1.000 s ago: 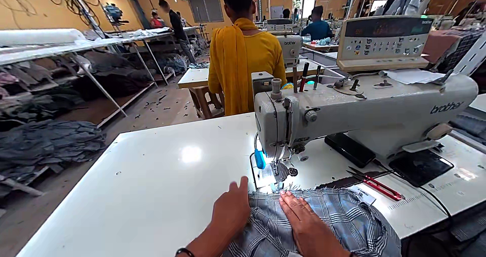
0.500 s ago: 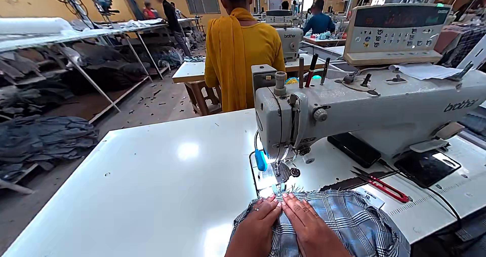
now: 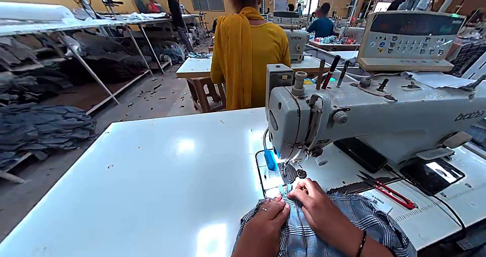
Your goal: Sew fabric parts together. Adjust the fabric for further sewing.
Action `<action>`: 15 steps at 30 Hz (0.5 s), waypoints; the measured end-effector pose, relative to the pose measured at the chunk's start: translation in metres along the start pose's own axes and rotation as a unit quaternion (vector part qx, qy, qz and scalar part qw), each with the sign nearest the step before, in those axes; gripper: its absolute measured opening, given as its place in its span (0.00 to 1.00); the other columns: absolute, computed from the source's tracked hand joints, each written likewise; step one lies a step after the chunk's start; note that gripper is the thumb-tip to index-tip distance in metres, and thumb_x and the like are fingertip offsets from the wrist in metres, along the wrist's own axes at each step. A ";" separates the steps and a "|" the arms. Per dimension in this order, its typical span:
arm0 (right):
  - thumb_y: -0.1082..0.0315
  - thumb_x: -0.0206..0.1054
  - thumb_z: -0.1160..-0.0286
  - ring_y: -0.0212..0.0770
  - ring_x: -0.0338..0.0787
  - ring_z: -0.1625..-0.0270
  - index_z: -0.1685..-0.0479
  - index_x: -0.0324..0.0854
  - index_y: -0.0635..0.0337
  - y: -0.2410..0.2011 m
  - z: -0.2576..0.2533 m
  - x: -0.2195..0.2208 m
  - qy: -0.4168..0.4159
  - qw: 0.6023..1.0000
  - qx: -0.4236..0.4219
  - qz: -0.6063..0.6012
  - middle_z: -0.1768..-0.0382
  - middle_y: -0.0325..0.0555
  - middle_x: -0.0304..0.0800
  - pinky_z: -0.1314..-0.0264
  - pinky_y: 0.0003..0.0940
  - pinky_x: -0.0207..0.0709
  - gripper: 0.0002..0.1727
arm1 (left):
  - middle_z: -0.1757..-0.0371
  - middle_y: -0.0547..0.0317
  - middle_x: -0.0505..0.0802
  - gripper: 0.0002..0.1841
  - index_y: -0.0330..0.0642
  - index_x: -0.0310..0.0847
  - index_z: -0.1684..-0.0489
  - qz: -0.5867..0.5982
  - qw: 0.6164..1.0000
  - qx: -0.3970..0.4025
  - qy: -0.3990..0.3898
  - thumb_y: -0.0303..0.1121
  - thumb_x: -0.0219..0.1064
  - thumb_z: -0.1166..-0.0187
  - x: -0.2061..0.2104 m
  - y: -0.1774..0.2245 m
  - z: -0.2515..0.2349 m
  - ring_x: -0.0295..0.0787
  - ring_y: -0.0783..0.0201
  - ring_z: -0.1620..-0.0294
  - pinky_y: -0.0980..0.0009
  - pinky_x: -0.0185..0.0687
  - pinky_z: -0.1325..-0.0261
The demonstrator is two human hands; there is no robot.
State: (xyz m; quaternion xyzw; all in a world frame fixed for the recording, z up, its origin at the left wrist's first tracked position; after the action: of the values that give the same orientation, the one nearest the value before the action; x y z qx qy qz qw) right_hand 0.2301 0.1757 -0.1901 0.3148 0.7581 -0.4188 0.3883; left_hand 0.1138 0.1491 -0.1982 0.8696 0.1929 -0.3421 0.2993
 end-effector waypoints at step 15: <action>0.78 0.55 0.35 0.48 0.88 0.47 0.45 0.93 0.53 0.012 0.011 0.001 0.089 0.994 -0.013 -0.062 0.51 0.52 0.87 0.43 0.39 0.83 0.24 | 0.45 0.43 0.96 0.20 0.33 0.94 0.51 -0.008 1.000 0.010 0.012 0.14 0.61 0.39 0.001 0.000 0.002 0.94 0.44 0.37 0.52 0.87 0.34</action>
State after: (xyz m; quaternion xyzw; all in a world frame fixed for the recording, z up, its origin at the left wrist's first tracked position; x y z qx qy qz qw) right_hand 0.2427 0.1715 -0.1993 0.2987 0.8129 -0.4026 0.2965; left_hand 0.1136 0.1481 -0.2005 0.8752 0.2001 -0.3359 0.2850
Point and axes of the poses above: each hand's wrist, its own z-axis away from the middle knuckle, its own x-axis out of the palm, y = z × x, the point moved 9 cm from there along -z, towards the middle knuckle
